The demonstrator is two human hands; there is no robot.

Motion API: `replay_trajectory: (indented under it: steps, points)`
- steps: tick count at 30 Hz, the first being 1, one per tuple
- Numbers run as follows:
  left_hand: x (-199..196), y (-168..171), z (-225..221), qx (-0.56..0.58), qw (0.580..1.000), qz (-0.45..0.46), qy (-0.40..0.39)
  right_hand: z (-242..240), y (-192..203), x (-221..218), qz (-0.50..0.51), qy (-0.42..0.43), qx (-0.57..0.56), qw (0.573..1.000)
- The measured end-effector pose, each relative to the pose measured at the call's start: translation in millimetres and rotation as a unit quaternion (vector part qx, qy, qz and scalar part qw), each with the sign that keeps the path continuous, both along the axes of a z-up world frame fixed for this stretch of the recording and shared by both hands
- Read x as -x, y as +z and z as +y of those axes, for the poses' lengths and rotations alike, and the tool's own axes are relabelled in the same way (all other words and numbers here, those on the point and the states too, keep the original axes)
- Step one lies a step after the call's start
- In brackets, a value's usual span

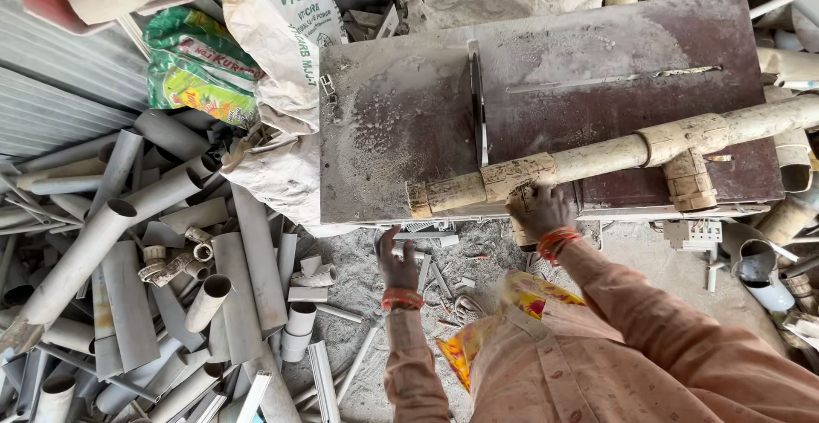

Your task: The person uses a circular saw blade mounted on a table to cut pieces of bamboo and plastic pipes.

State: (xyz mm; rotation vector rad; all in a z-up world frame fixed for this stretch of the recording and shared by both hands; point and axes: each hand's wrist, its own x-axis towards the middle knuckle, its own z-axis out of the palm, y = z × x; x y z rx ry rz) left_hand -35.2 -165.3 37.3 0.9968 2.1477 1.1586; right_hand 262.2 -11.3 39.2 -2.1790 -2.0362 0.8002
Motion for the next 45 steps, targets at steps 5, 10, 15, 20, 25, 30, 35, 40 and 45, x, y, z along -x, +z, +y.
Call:
replay_trajectory:
  steps: [5,10,15,20,25,30,35,40,45]
  points:
    - [-3,33,81,0.159,0.958,0.200,-0.130,62,30,-54,-0.103,0.153,-0.181,0.966]
    - [2,22,123,0.118,0.940,0.189,-0.258,110,27,-110,-0.144,0.297,-0.186,0.925]
    - [5,-9,140,0.102,0.934,0.197,-0.280,134,-14,-145,-0.251,0.370,-0.282,0.849]
    - [8,-22,158,0.107,0.941,0.156,-0.280,143,-18,-154,-0.180,0.381,-0.250,0.872]
    - [2,-24,176,-0.031,0.975,0.097,-0.199,146,2,-148,-0.192,0.355,-0.241,0.883]
    - [-17,-19,208,0.050,0.930,0.325,-0.165,159,9,-158,-0.251,0.353,-0.207,0.877]
    - [-43,-12,232,0.132,0.865,0.435,-0.215,159,15,-166,-0.248,0.331,-0.170,0.895]
    - [-58,-18,243,0.170,0.846,0.455,-0.219,157,9,-162,-0.193,0.328,-0.218,0.898]
    - [-49,-15,239,0.123,0.860,0.454,-0.198,158,-3,-164,-0.178,0.321,-0.214,0.905]
